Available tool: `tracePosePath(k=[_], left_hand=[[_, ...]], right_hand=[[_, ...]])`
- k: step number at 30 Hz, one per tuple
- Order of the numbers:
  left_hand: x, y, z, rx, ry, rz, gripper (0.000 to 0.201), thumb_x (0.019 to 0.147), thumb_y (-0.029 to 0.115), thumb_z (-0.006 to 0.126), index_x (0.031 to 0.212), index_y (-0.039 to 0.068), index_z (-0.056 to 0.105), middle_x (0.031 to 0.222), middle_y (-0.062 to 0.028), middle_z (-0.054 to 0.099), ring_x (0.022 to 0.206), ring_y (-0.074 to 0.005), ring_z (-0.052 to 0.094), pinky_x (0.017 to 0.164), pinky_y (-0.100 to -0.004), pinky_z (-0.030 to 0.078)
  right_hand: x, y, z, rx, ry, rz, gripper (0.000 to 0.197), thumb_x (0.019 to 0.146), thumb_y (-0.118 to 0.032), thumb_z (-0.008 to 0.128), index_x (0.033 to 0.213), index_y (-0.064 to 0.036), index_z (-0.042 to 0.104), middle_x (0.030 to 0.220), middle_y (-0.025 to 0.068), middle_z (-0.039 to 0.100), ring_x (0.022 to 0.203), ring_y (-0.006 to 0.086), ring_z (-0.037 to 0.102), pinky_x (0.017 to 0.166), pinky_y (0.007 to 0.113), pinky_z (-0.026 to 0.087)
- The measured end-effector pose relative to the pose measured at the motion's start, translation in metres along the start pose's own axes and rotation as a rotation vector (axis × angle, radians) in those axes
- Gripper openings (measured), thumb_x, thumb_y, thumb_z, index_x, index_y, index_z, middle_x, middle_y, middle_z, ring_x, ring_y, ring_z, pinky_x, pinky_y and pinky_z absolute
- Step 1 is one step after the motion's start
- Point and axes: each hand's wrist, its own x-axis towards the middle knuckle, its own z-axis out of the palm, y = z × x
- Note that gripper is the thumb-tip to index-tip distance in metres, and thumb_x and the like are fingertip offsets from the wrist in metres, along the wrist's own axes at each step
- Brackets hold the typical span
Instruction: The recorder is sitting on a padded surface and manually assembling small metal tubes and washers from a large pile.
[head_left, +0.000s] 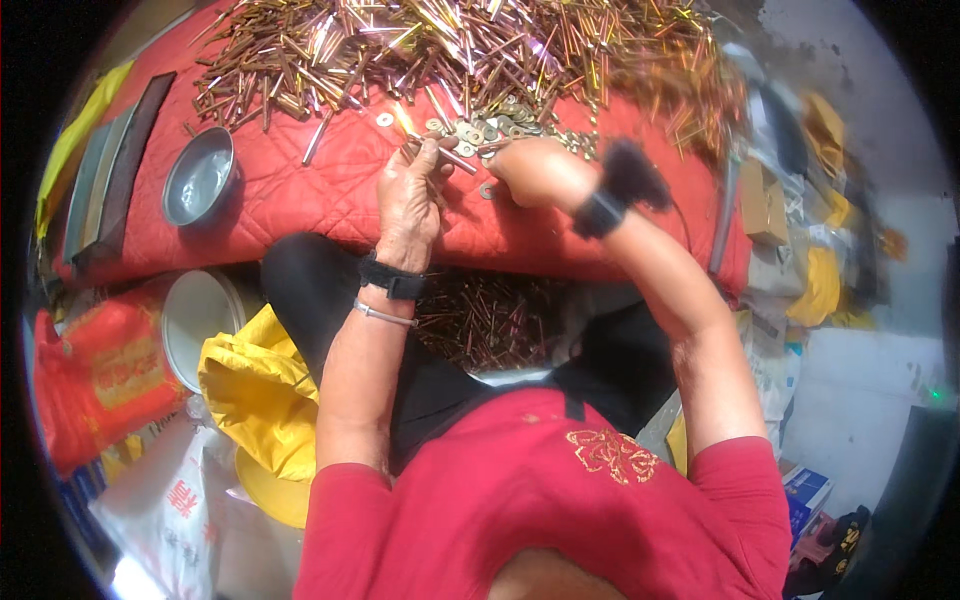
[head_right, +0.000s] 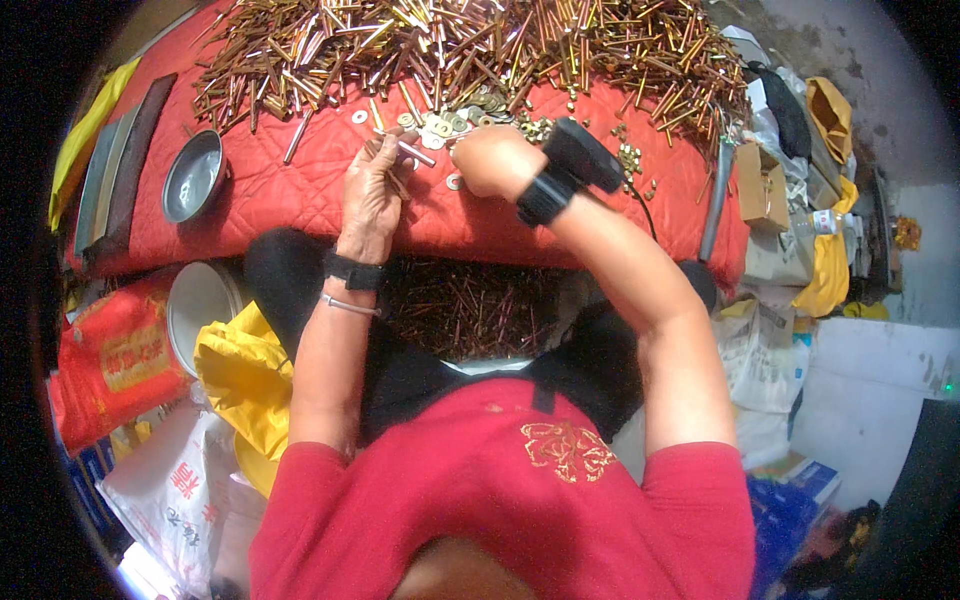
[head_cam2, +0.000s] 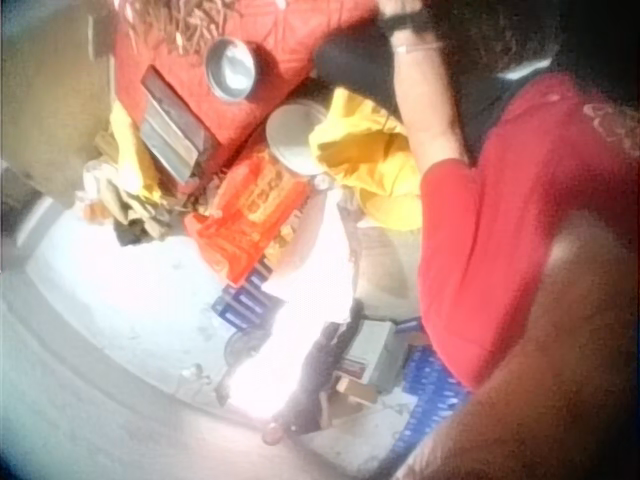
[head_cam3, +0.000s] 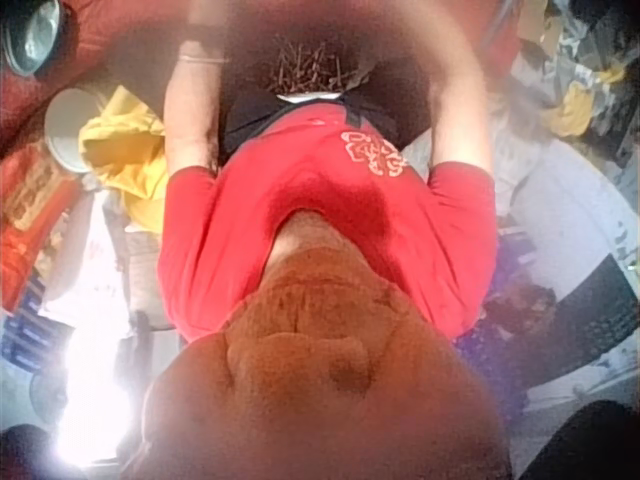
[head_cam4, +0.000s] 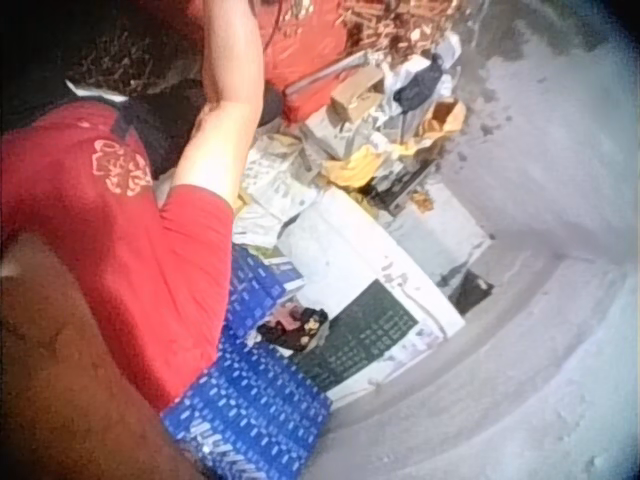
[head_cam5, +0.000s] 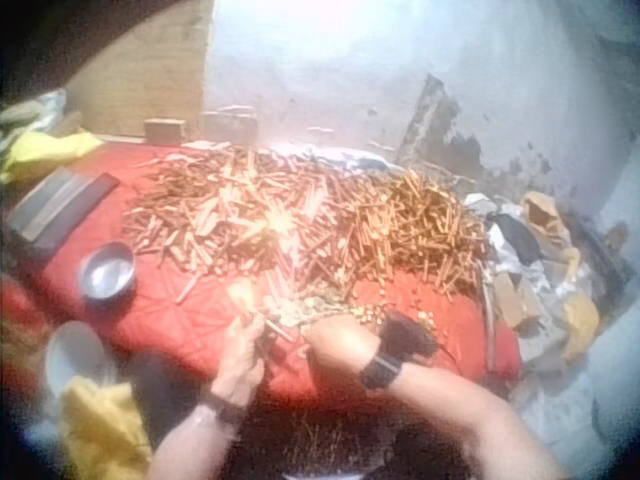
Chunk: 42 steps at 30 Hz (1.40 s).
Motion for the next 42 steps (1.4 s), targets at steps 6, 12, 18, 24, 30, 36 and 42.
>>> tracePosePath(k=[6, 12, 18, 24, 30, 36, 42], left_hand=[[-0.002, -0.003, 0.009, -0.033, -0.012, -0.022, 0.020, 0.092, 0.011, 0.059, 0.108, 0.000, 0.058, 0.103, -0.0125, 0.066, 0.083, -0.0129, 0.064, 0.070, -0.0217, 0.054], [-0.008, -0.002, 0.009, -0.045, -0.089, -0.037, 0.021, 0.094, 0.008, 0.052, 0.113, -0.001, 0.054, 0.110, -0.0149, 0.064, 0.095, -0.0176, 0.063, 0.079, -0.0259, 0.055], [-0.011, -0.001, 0.011, -0.041, -0.114, -0.049, 0.021, 0.094, 0.010, 0.054, 0.112, -0.001, 0.055, 0.110, -0.0146, 0.064, 0.095, -0.0181, 0.064, 0.079, -0.0264, 0.055], [-0.013, -0.002, 0.018, 0.013, -0.165, -0.018, 0.023, 0.093, 0.008, 0.055, 0.115, -0.002, 0.052, 0.107, -0.0128, 0.064, 0.095, -0.0181, 0.064, 0.074, -0.0259, 0.055], [-0.029, -0.030, 0.025, 0.060, -0.118, -0.138, 0.019, 0.091, 0.016, 0.062, 0.107, 0.006, 0.056, 0.083, 0.0017, 0.060, 0.065, -0.0060, 0.053, 0.054, -0.0188, 0.043], [-0.022, -0.010, 0.017, -0.067, 0.014, -0.229, 0.028, 0.090, 0.022, 0.063, 0.108, 0.002, 0.057, 0.083, -0.0038, 0.063, 0.067, -0.0100, 0.059, 0.054, -0.0211, 0.046], [-0.016, -0.007, 0.019, 0.012, 0.015, -0.260, 0.030, 0.093, 0.024, 0.056, 0.106, -0.003, 0.057, 0.060, 0.0019, 0.046, 0.047, -0.0066, 0.036, 0.042, -0.0202, 0.030]], right_hand=[[-0.063, 0.007, 0.047, 0.559, 0.426, 0.076, 0.014, 0.083, -0.010, 0.057, 0.095, -0.0082, 0.064, 0.086, 0.0120, 0.068, 0.075, 0.0295, 0.066, 0.066, 0.038, 0.051], [-0.067, -0.012, 0.037, 1.285, 0.691, 0.192, 0.021, 0.089, -0.009, 0.059, 0.109, -0.0066, 0.064, 0.080, 0.0020, 0.063, 0.066, 0.0072, 0.055, 0.061, 0.024, 0.046], [-0.060, -0.023, 0.028, 1.231, 0.730, 0.153, 0.019, 0.088, -0.010, 0.060, 0.106, -0.0039, 0.064, 0.080, 0.0041, 0.065, 0.065, 0.0083, 0.057, 0.059, 0.025, 0.046], [-0.049, -0.023, 0.027, 1.135, 0.877, 0.175, 0.014, 0.085, -0.011, 0.063, 0.095, -0.0016, 0.064, 0.081, 0.0072, 0.061, 0.069, 0.0141, 0.057, 0.062, 0.028, 0.047], [-0.006, -0.037, 0.025, 0.961, 1.285, 0.224, 0.016, 0.091, -0.014, 0.059, 0.100, -0.0007, 0.062, 0.096, 0.0094, 0.057, 0.093, 0.0172, 0.056, 0.075, 0.028, 0.047], [-0.020, 0.036, 0.031, 1.114, 1.209, 0.393, 0.015, 0.085, -0.014, 0.062, 0.091, -0.0006, 0.064, 0.083, 0.0135, 0.062, 0.075, 0.0292, 0.061, 0.071, 0.036, 0.049], [-0.022, 0.146, 0.078, 0.590, 0.761, 0.630, 0.016, 0.077, -0.013, 0.066, 0.089, -0.0028, 0.065, 0.086, 0.0189, 0.064, 0.082, 0.0363, 0.062, 0.072, 0.046, 0.049]])
